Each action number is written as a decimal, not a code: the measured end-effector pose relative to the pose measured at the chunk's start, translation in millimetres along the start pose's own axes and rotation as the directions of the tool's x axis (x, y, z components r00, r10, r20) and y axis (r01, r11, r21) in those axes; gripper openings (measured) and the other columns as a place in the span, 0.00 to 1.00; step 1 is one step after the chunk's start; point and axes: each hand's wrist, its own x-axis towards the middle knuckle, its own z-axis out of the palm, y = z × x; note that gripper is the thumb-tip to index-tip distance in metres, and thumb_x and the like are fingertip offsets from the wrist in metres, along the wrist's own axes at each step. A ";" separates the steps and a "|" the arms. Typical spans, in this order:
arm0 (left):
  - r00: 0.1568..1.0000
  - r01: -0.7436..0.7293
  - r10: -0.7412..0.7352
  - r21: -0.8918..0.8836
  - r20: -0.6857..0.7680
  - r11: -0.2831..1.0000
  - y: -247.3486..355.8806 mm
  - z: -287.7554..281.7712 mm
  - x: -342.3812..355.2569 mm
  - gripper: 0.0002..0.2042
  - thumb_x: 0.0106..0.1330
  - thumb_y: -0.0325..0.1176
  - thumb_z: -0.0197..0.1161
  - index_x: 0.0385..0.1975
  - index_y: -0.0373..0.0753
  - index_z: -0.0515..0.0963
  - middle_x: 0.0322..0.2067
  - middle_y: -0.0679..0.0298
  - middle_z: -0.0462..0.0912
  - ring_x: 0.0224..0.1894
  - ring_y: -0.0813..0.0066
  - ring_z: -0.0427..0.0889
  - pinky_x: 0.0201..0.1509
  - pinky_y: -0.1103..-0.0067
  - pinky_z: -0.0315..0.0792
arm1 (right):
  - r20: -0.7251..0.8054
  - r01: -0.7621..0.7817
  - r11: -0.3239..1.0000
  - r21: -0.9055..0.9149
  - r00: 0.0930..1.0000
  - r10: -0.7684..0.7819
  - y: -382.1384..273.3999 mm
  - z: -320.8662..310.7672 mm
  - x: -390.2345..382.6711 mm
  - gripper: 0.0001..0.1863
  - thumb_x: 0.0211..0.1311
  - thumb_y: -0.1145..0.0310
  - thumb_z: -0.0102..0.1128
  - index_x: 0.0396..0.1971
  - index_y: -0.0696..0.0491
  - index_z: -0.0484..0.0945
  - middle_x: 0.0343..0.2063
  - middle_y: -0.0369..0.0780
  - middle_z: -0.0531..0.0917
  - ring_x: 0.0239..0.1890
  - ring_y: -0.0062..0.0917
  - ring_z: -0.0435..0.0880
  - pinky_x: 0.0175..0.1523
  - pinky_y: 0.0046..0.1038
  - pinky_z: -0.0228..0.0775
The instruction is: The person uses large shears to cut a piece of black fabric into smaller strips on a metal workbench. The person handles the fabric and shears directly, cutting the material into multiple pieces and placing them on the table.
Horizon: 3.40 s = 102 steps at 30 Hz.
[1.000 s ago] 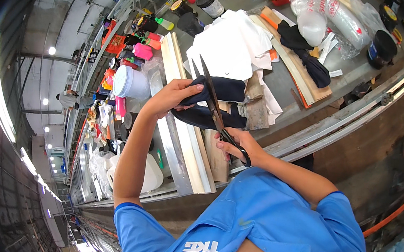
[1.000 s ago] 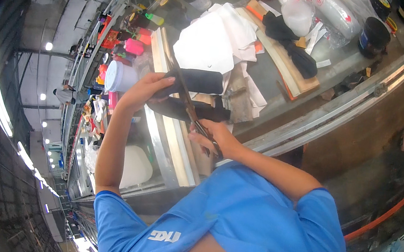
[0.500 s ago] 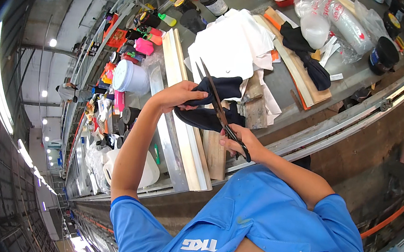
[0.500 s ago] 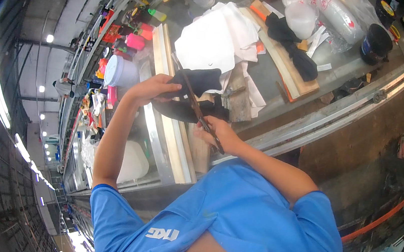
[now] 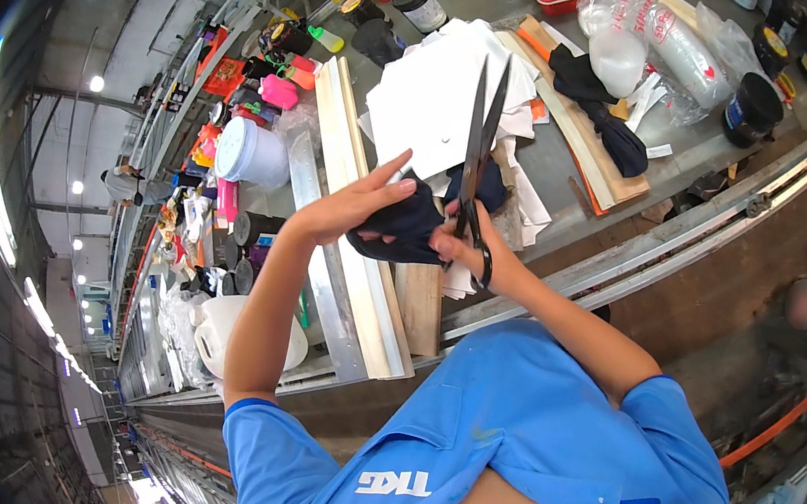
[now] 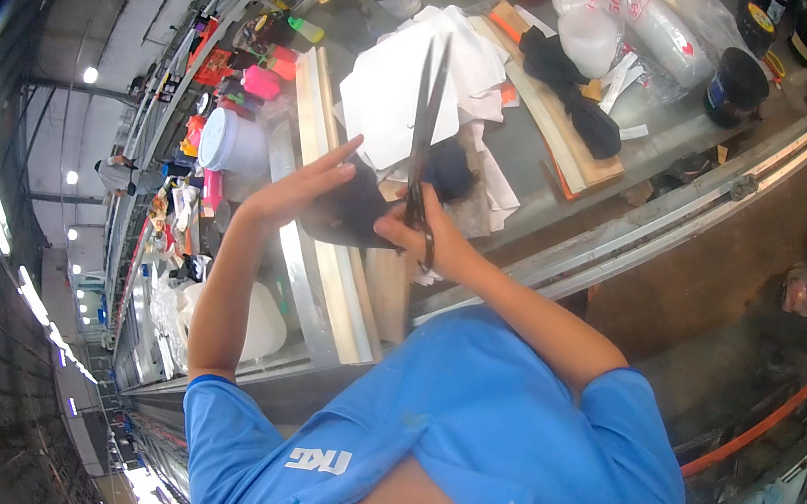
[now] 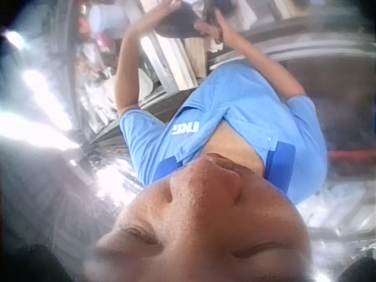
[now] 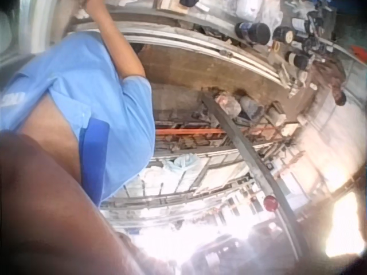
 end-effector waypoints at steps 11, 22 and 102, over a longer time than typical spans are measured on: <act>0.973 -0.057 0.075 -0.090 0.219 0.994 -64.2 44.1 -14.8 0.25 0.60 0.37 0.70 0.54 0.30 0.74 0.33 0.57 0.86 0.40 0.71 0.85 0.49 0.76 0.74 | -0.234 0.222 0.957 -0.189 0.936 -0.263 -96.9 4.6 22.7 0.29 0.53 0.66 0.73 0.52 0.56 0.68 0.41 0.40 0.76 0.44 0.23 0.78 0.49 0.25 0.72; 0.977 -0.187 0.214 -0.596 -0.026 0.781 -72.0 -26.2 -15.7 0.18 0.68 0.48 0.61 0.32 0.35 0.74 0.09 0.74 0.60 0.11 0.83 0.60 0.26 0.76 0.70 | -0.294 -0.004 0.975 -0.222 0.954 -0.063 -49.7 -60.7 3.0 0.26 0.60 0.64 0.69 0.54 0.55 0.68 0.36 0.33 0.74 0.42 0.15 0.72 0.50 0.22 0.67; 0.974 -0.113 0.116 0.026 -0.195 0.993 -59.0 49.4 0.9 0.34 0.66 0.68 0.50 0.47 0.37 0.67 0.28 0.66 0.72 0.27 0.79 0.73 0.26 0.80 0.70 | -0.069 -0.003 0.995 -0.098 0.998 -0.003 6.4 -16.7 3.7 0.26 0.63 0.59 0.67 0.53 0.55 0.67 0.35 0.35 0.77 0.37 0.19 0.78 0.43 0.22 0.70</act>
